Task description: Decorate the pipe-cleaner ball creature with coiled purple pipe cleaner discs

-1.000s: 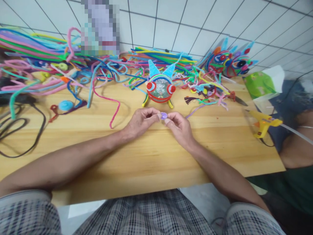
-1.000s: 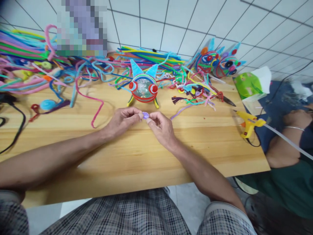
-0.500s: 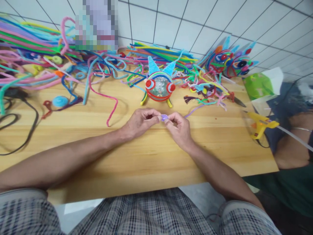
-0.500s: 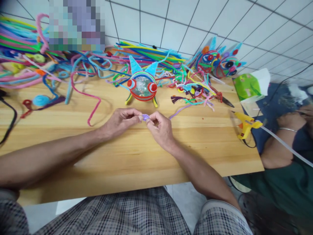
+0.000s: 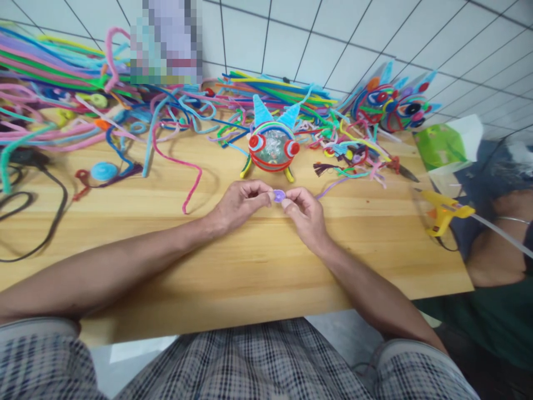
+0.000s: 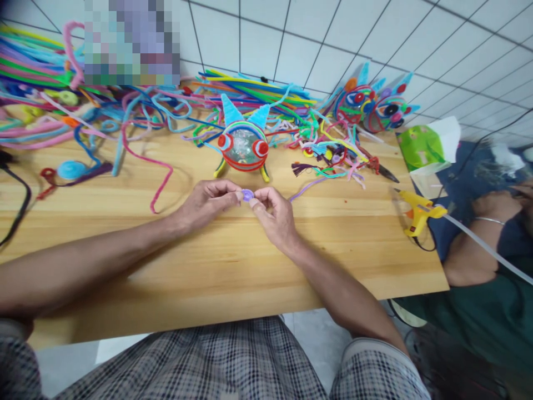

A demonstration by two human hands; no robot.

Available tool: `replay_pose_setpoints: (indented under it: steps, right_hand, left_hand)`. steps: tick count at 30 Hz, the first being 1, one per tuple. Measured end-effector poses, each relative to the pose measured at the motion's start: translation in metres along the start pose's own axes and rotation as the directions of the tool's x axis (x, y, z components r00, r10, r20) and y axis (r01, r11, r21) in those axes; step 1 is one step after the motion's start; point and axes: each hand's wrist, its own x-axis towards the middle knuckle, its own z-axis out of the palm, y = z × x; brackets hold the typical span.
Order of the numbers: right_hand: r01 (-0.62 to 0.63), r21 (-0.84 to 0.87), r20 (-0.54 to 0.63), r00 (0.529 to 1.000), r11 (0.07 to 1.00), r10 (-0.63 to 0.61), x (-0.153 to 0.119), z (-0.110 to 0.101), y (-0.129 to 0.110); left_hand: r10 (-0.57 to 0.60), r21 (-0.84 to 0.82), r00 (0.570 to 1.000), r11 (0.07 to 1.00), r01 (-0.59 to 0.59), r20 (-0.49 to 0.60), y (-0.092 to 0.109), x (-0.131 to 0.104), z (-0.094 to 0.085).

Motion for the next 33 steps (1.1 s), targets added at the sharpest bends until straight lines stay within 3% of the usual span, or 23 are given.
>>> replay_pose_setpoints:
  steps: [13,19,23,27,29,31,33]
  right_hand:
    - [0.074,-0.123,-0.001,0.997,0.99,-0.075,0.0,0.0,-0.004]
    - [0.092,-0.135,-0.007,0.996,0.987,-0.094,0.0,0.0,0.002]
    - [0.113,-0.09,-0.075,0.99,0.989,-0.12,0.001,-0.005,0.011]
    - [0.174,-0.144,-0.114,0.975,0.974,-0.19,-0.003,-0.012,-0.017]
    - [0.24,-0.203,-0.042,0.966,0.949,-0.254,-0.01,-0.009,-0.044]
    - [0.328,-0.252,0.115,0.944,0.911,-0.308,-0.022,0.004,-0.062]
    - [0.368,-0.245,0.241,0.919,0.897,-0.311,-0.049,0.026,-0.06]
  left_hand:
    - [0.037,-0.011,0.998,0.999,-0.037,0.058,0.0,-0.003,0.002]
    - [0.081,0.031,0.996,0.996,-0.082,0.033,-0.002,-0.002,0.001]
    - [0.08,0.073,0.997,0.994,-0.08,0.003,-0.003,-0.001,0.0]
    - [0.089,0.088,0.996,0.992,-0.089,0.002,-0.006,0.002,0.0]
    - [0.095,0.08,0.995,0.992,-0.096,0.013,-0.007,0.003,0.001]
    - [0.084,0.061,0.996,0.994,-0.085,0.017,-0.007,0.004,0.002]
    - [0.074,0.05,0.997,0.996,-0.075,0.017,-0.007,0.003,0.001]
